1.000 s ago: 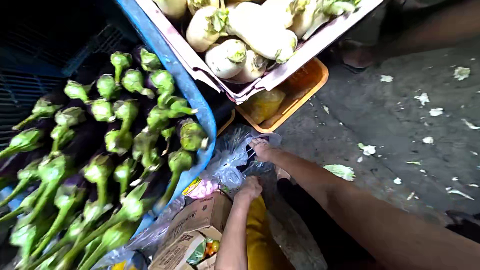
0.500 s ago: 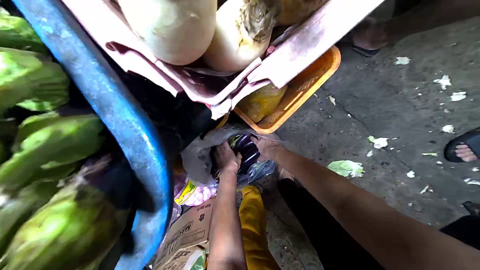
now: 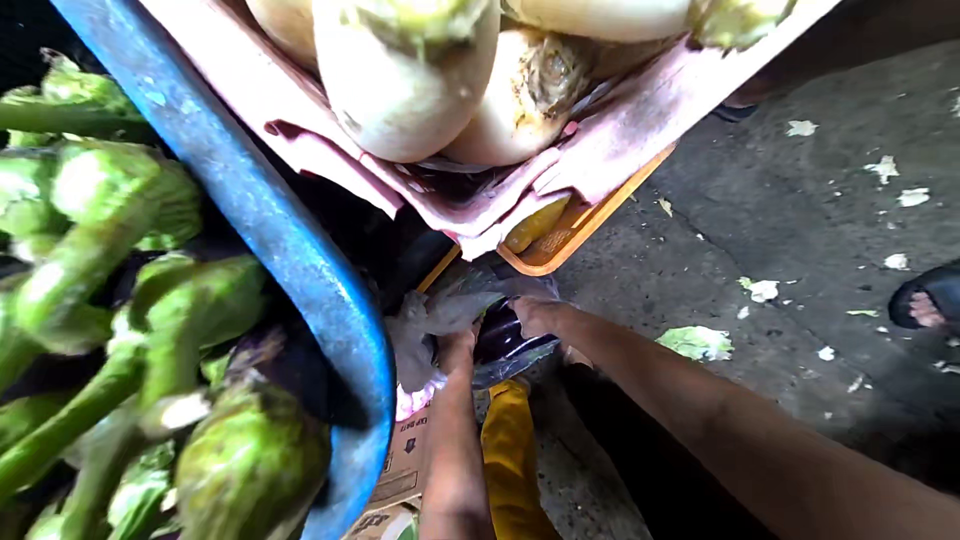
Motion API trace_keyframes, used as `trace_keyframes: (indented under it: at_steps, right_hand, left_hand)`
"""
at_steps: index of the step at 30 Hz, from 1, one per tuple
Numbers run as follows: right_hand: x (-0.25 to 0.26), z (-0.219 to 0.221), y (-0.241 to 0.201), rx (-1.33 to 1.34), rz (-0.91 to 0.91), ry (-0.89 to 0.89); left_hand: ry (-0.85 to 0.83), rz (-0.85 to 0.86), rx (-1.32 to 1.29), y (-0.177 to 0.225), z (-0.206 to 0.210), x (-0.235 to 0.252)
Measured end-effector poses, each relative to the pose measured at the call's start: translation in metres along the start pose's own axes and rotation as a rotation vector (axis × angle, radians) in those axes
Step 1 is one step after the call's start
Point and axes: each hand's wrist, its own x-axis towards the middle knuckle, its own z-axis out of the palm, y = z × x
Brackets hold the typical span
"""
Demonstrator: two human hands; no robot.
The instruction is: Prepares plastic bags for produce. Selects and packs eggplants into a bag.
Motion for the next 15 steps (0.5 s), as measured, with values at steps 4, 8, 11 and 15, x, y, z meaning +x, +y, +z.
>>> trace_keyframes:
  at_steps: [4,8,11,15]
  right_hand:
    - [-0.02,0.018,-0.01,0.069,-0.023,0.043]
    - [-0.085,0.024,-0.035,0.099,-0.011,-0.025]
    - [-0.149,0.018,-0.01,0.136,-0.039,0.001]
    - [-0.254,-0.005,0.073,0.398,-0.191,0.043]
  left_hand:
    - [-0.048,0.036,0.026,0.011,-0.014,0.001]
    - [-0.153,0.172,0.095,0.005,-0.016,0.004]
    - [-0.177,0.297,0.037,-0.009,-0.009,-0.014]
    - [-0.023,0.487,-0.153,-0.035,-0.02,-0.082]
